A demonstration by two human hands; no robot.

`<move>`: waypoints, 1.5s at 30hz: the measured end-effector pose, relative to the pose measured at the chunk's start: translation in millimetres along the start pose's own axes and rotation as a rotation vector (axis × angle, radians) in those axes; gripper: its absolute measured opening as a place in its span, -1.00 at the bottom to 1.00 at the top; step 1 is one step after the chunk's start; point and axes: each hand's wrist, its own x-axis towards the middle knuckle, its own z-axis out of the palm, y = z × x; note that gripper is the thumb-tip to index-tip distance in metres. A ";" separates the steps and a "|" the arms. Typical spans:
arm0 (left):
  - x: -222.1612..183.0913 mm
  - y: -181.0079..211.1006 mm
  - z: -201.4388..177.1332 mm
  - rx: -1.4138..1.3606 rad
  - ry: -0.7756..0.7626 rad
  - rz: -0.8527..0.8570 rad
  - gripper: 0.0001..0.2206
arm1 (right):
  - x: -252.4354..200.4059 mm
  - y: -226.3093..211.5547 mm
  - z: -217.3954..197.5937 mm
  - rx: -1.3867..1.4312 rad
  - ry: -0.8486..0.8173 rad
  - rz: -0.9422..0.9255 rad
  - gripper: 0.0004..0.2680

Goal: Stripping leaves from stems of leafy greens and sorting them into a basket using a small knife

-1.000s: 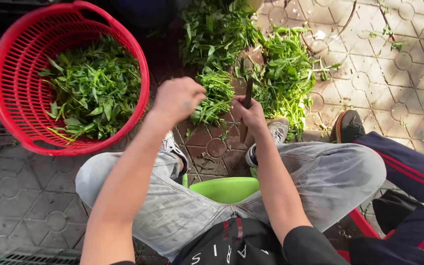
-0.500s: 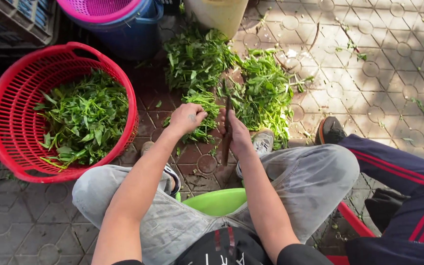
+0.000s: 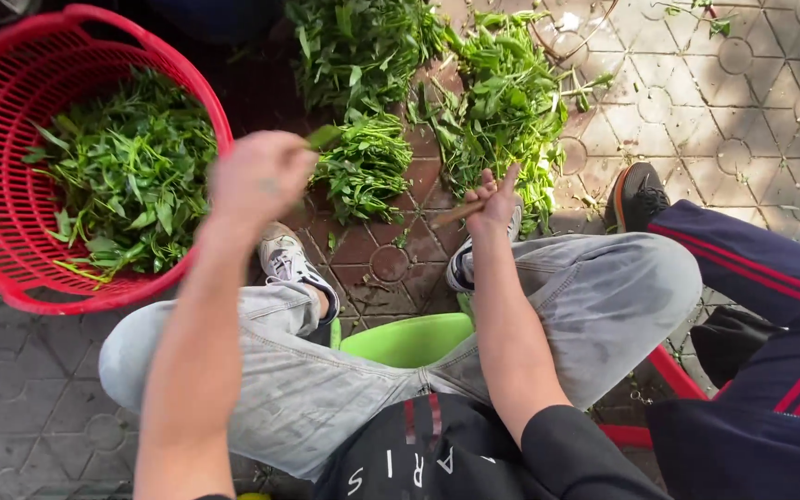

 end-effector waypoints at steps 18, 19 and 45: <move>-45.8 23.1 -89.9 0.135 -0.198 0.012 -0.36 | 70.3 164.8 -81.8 -1.850 -0.322 -0.084 -0.83; -44.5 20.6 -85.2 0.192 -0.135 0.067 -0.36 | 70.9 163.4 -83.1 -1.765 -0.377 -0.107 -0.89; 53.2 -33.5 151.5 0.085 -0.079 0.107 -0.79 | -120.7 20.8 68.7 -0.743 -0.411 0.038 -0.42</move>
